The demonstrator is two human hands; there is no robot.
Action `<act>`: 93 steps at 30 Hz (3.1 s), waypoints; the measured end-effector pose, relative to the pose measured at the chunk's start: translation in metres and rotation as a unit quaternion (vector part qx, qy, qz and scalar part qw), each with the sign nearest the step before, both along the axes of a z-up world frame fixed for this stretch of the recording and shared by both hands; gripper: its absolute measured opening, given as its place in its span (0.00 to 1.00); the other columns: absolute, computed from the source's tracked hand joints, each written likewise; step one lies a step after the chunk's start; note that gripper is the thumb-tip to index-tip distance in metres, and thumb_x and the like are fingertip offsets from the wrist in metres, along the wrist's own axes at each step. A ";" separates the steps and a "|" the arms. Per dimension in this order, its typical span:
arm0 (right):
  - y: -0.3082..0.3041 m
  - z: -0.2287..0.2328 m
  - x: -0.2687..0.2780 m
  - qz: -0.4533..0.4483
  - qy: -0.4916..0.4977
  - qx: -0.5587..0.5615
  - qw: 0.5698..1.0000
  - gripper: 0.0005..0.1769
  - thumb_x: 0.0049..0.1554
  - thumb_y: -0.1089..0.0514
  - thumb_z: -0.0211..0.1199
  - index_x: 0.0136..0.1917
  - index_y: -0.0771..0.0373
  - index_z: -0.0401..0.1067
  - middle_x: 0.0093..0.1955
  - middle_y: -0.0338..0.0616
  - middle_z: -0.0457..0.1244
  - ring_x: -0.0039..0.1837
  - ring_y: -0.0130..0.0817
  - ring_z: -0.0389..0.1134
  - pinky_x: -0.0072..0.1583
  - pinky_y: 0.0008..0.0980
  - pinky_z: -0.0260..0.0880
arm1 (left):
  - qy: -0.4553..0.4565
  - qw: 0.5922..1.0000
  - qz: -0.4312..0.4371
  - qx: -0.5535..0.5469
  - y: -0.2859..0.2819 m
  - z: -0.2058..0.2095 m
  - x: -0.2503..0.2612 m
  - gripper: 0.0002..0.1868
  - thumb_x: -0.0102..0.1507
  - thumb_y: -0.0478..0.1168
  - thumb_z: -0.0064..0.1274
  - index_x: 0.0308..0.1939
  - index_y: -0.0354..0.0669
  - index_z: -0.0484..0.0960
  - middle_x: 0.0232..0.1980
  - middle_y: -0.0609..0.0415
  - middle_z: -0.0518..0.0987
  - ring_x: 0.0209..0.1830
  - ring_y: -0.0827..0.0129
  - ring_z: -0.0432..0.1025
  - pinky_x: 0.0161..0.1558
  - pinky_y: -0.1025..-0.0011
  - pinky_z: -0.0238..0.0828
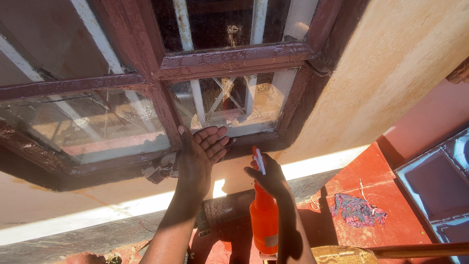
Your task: The person wipes window panes and frames with a cloth, then picks up a spray bottle and sprays liquid onto their hand and the window.
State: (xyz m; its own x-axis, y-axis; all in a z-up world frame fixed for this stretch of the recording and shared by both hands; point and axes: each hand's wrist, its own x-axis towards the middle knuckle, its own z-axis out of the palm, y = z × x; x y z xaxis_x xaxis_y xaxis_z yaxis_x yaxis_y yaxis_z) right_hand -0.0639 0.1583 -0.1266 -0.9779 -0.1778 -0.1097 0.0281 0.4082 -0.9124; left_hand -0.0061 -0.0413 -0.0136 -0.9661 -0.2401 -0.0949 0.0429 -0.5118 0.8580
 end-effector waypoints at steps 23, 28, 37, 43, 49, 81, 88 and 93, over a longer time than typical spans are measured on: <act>-0.039 0.040 0.002 0.068 0.178 -0.142 0.971 0.27 0.52 0.56 0.70 0.62 0.66 0.68 0.51 0.44 0.68 0.54 0.31 0.71 0.54 0.32 0.73 | 0.023 0.999 0.016 0.038 -0.018 -0.001 0.009 0.45 0.67 0.72 0.19 0.57 0.34 0.73 0.59 0.41 0.80 0.58 0.56 0.74 0.62 0.56 0.68; -0.050 0.039 0.004 0.091 0.212 -0.144 0.962 0.25 0.52 0.59 0.68 0.62 0.66 0.67 0.50 0.43 0.66 0.48 0.33 0.70 0.52 0.33 0.72 | 0.018 0.999 0.042 0.023 -0.031 0.009 0.011 0.47 0.66 0.73 0.17 0.58 0.35 0.74 0.58 0.41 0.81 0.59 0.56 0.75 0.63 0.57 0.68; -0.069 0.069 0.000 0.076 0.258 -0.125 0.955 0.28 0.49 0.60 0.70 0.62 0.64 0.66 0.49 0.44 0.68 0.47 0.33 0.72 0.50 0.34 0.73 | 0.004 0.998 0.068 0.012 -0.046 0.023 0.019 0.47 0.65 0.73 0.14 0.59 0.37 0.73 0.59 0.44 0.81 0.60 0.58 0.75 0.64 0.57 0.67; -0.066 0.070 -0.004 0.029 0.286 -0.127 0.949 0.26 0.51 0.61 0.69 0.61 0.65 0.67 0.47 0.49 0.67 0.45 0.34 0.72 0.49 0.34 0.73 | 0.026 0.998 0.057 0.011 -0.043 0.022 0.016 0.48 0.65 0.74 0.14 0.59 0.37 0.73 0.59 0.43 0.81 0.61 0.57 0.75 0.64 0.57 0.66; -0.052 0.070 -0.012 -0.010 0.263 -0.132 0.956 0.27 0.52 0.60 0.69 0.63 0.65 0.65 0.50 0.46 0.68 0.45 0.33 0.74 0.49 0.33 0.73 | 0.041 0.999 0.033 0.011 -0.032 0.021 0.007 0.49 0.64 0.75 0.16 0.59 0.37 0.73 0.59 0.43 0.80 0.61 0.57 0.74 0.64 0.57 0.65; -0.069 0.067 0.007 0.135 0.241 -0.106 0.955 0.25 0.54 0.53 0.70 0.61 0.65 0.69 0.47 0.47 0.68 0.49 0.35 0.72 0.52 0.34 0.74 | 0.053 0.989 0.129 0.039 -0.060 0.020 0.024 0.45 0.65 0.73 0.21 0.62 0.37 0.69 0.63 0.44 0.76 0.59 0.54 0.74 0.62 0.54 0.67; -0.098 0.074 0.020 0.158 0.250 -0.103 0.950 0.32 0.51 0.52 0.72 0.64 0.65 0.66 0.52 0.48 0.68 0.52 0.35 0.72 0.53 0.35 0.73 | 0.058 0.981 0.174 0.061 -0.071 0.022 0.037 0.42 0.67 0.71 0.22 0.62 0.38 0.68 0.63 0.44 0.75 0.60 0.52 0.73 0.62 0.54 0.67; -0.114 0.068 0.027 0.169 0.233 -0.084 0.954 0.29 0.53 0.52 0.70 0.63 0.65 0.66 0.48 0.50 0.68 0.47 0.35 0.72 0.52 0.35 0.74 | 0.066 0.981 0.171 0.065 -0.070 0.022 0.039 0.41 0.67 0.70 0.23 0.61 0.38 0.68 0.63 0.44 0.74 0.60 0.52 0.73 0.62 0.54 0.66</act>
